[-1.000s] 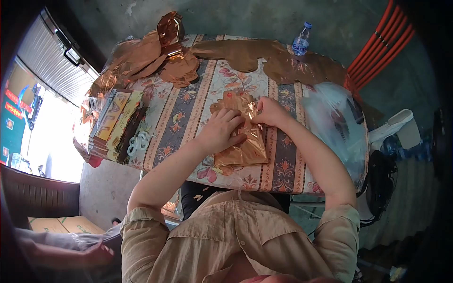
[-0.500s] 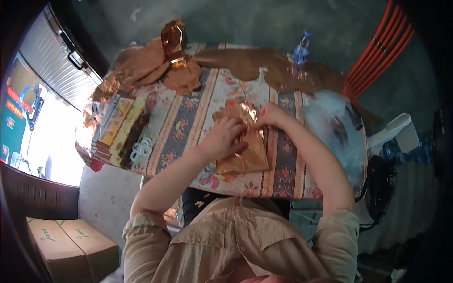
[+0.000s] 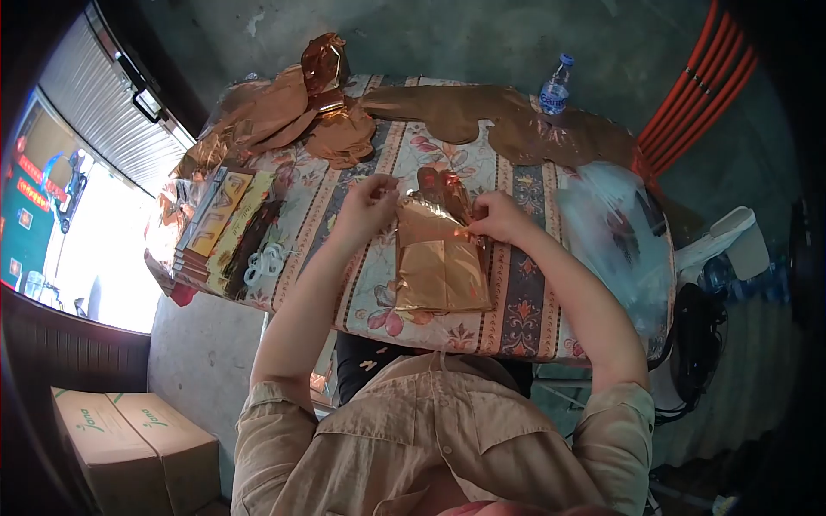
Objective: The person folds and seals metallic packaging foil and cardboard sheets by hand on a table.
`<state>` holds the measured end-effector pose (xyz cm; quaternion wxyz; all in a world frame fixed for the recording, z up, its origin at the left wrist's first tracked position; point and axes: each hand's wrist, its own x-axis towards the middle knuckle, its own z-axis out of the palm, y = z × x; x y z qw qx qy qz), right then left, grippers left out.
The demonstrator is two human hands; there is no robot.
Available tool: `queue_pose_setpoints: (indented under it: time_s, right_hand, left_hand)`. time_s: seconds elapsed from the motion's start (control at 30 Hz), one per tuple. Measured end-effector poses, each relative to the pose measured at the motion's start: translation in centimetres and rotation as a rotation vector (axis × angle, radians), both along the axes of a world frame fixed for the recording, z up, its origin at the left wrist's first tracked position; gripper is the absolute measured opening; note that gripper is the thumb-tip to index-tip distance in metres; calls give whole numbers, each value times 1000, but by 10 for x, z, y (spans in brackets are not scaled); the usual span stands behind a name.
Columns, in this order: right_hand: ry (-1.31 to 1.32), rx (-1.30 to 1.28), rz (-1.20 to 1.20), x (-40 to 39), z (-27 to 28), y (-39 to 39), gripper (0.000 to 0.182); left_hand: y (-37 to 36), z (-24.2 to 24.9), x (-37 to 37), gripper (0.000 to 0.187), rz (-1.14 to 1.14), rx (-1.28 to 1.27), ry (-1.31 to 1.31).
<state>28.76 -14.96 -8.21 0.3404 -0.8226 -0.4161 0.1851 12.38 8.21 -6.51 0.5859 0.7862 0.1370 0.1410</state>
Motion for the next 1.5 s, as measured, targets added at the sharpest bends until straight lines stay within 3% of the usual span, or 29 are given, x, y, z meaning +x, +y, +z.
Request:
queue_pose_setpoints:
  time_s: [0.03, 0.07, 0.13, 0.23, 0.43, 0.6, 0.73, 0.87, 1.03, 1.13, 1.37, 1.43, 1.5]
  right_hand:
    - [-86, 173, 71, -2, -3, 0, 21]
    - [-83, 176, 74, -1, -5, -4, 21]
    - [303, 101, -49, -11, 15, -11, 18]
    - [257, 260, 46, -9, -1, -14, 16]
    - [393, 402, 43, -18, 1, -16, 14]
    - [424, 417, 9, -21, 6, -19, 14]
    - [441, 343, -51, -21, 10, -18, 17]
    - [518, 365, -83, -22, 13, -11, 19]
    - [738, 109, -5, -11, 17, -11, 16]
    - [664, -4, -59, -6, 18, -10, 15]
    - [245, 211, 71, -28, 17, -4, 26]
    - [88, 59, -21, -34, 23, -6, 28]
    - [229, 160, 26, -29, 17, -10, 29]
  left_hand:
    - [7, -2, -4, 35, -28, 17, 66]
    - [11, -5, -6, 36, -55, 32, 134]
    - [4, 6, -16, 40, -70, 73, 194]
    - [1, 13, -22, 43, -85, 154, 271]
    - [-2, 25, -15, 42, -172, -29, 408]
    - [4, 24, -13, 18, -241, -384, 441]
    - [2, 22, -12, 15, -272, -354, 443]
    - [1, 16, -10, 10, -239, -146, 355]
    - [4, 3, -9, 9, -232, -5, 265]
    - [3, 3, -13, 12, -209, 25, 241]
    - [-6, 15, -21, 8, -216, 168, 271]
    - [-12, 16, -25, 12, -152, 209, 219]
    - [-15, 21, -27, 14, -140, 240, 236]
